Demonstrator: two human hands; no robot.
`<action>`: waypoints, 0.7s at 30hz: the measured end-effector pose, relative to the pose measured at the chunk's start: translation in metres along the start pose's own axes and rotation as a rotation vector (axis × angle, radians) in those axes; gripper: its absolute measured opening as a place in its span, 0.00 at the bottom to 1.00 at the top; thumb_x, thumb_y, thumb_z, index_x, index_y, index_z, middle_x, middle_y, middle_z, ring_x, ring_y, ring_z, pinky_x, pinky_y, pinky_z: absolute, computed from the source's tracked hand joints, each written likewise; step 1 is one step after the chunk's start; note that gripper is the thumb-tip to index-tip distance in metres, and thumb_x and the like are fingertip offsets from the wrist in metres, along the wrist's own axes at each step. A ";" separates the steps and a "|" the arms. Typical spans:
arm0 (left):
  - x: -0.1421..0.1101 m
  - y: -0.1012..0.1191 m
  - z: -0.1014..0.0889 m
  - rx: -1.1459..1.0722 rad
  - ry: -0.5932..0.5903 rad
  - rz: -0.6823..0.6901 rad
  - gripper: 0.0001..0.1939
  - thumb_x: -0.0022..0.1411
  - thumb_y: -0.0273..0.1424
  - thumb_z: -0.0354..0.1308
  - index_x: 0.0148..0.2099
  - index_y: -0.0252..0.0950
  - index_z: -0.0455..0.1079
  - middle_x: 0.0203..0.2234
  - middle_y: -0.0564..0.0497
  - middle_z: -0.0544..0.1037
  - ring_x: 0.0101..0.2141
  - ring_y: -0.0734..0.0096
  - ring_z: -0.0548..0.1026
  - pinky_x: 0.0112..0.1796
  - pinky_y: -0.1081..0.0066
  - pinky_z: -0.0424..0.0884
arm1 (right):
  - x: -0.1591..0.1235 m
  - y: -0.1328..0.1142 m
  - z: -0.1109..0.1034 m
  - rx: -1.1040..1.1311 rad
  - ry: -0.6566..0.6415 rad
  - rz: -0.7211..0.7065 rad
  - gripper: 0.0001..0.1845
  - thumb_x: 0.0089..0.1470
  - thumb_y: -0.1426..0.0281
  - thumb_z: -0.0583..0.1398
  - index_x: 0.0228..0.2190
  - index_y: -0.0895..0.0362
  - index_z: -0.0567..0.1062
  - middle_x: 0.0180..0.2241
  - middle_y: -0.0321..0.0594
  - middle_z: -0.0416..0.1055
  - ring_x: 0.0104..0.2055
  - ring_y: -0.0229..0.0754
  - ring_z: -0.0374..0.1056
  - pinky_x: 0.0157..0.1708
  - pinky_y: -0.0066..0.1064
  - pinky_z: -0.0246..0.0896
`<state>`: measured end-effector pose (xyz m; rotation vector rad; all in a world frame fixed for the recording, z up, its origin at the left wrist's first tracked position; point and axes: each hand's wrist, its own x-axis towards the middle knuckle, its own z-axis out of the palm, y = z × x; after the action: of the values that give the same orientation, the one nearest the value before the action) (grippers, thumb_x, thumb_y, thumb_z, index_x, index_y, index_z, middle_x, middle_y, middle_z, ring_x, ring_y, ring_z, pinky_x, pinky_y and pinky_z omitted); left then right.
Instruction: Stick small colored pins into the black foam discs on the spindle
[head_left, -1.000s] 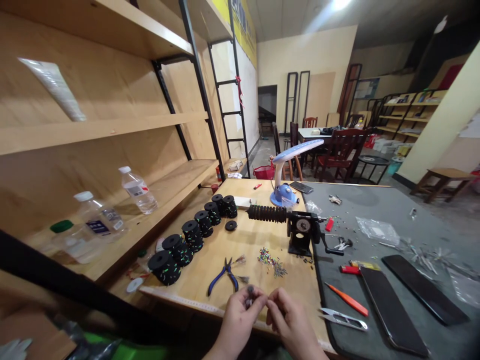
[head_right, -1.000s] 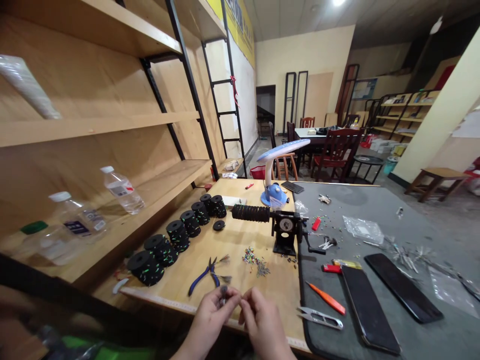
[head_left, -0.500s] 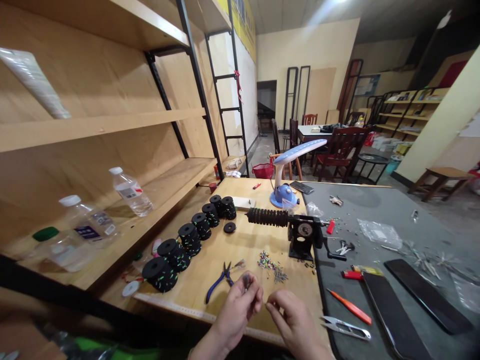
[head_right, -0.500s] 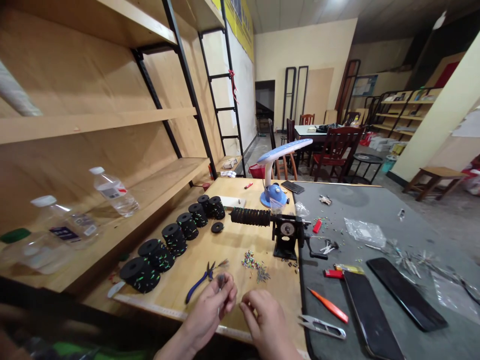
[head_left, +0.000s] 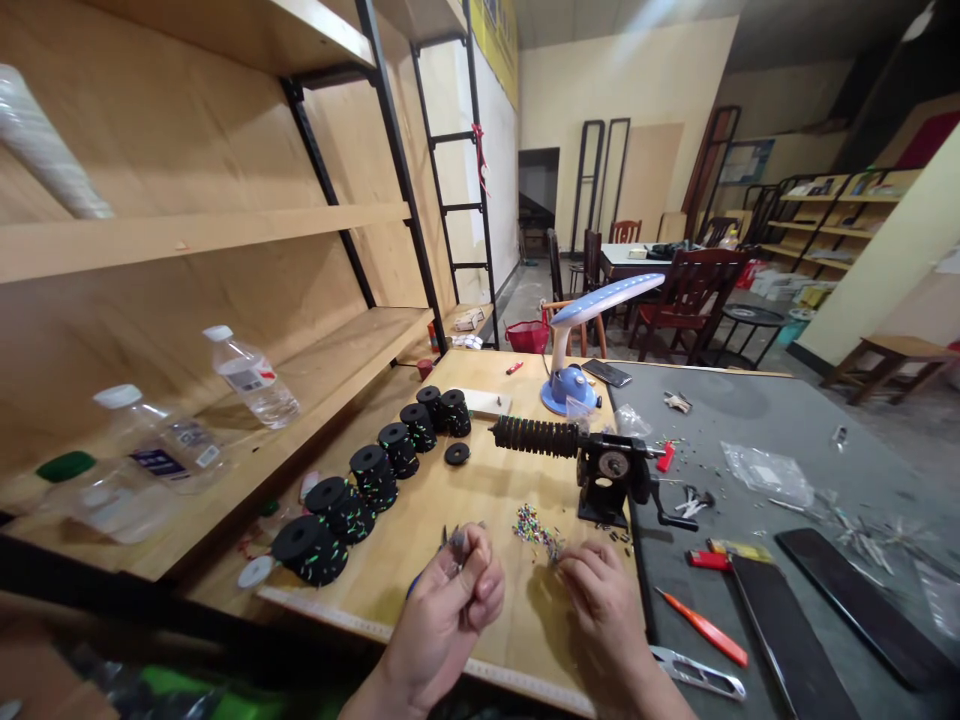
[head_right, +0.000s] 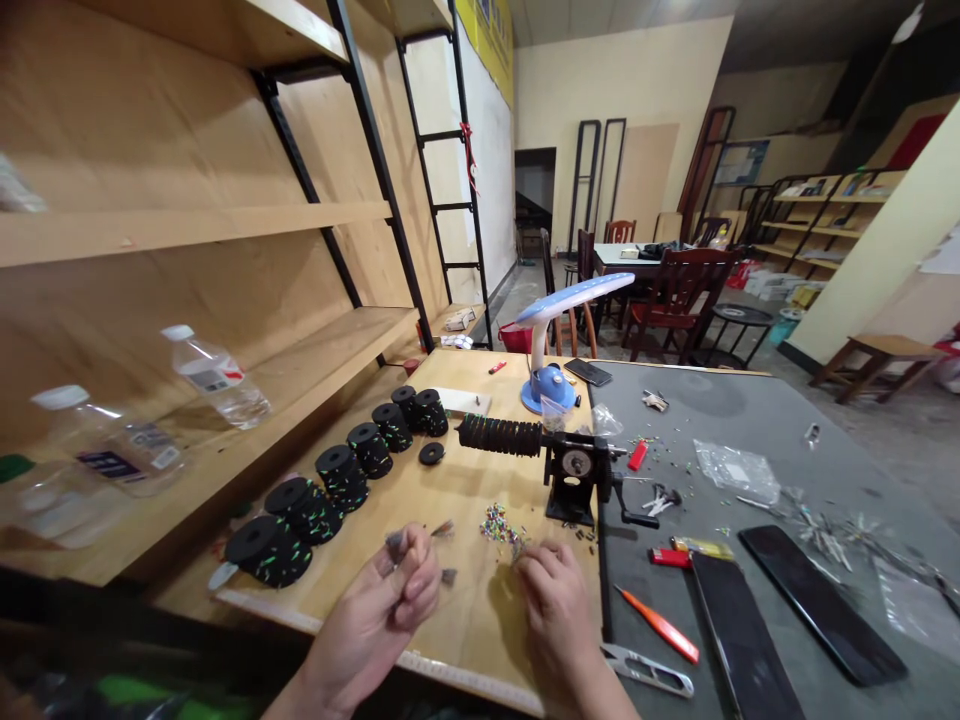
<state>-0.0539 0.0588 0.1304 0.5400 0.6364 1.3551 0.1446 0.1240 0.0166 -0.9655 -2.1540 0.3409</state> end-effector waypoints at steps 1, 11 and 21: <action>-0.002 0.002 0.003 0.015 0.001 0.007 0.17 0.56 0.35 0.65 0.27 0.35 0.59 0.18 0.58 0.62 0.17 0.85 0.54 0.21 0.78 0.47 | 0.003 0.002 0.001 -0.009 0.016 0.001 0.10 0.57 0.75 0.55 0.34 0.54 0.75 0.36 0.43 0.76 0.39 0.48 0.65 0.40 0.40 0.63; 0.003 0.005 0.016 0.386 -0.005 0.043 0.17 0.57 0.40 0.62 0.28 0.36 0.60 0.20 0.56 0.67 0.20 0.81 0.61 0.23 0.76 0.52 | 0.006 -0.001 -0.020 -0.052 0.047 -0.045 0.25 0.51 0.80 0.54 0.48 0.51 0.74 0.42 0.44 0.78 0.48 0.54 0.66 0.45 0.48 0.65; 0.009 0.003 0.019 0.859 -0.091 0.155 0.17 0.62 0.44 0.53 0.30 0.36 0.64 0.17 0.56 0.64 0.19 0.75 0.63 0.24 0.74 0.61 | 0.034 -0.092 -0.037 0.987 -0.181 0.388 0.21 0.57 0.56 0.57 0.47 0.55 0.70 0.37 0.46 0.75 0.36 0.45 0.71 0.33 0.34 0.68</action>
<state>-0.0420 0.0681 0.1456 1.3513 1.1187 1.1461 0.1070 0.0845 0.1055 -0.7420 -1.5723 1.5432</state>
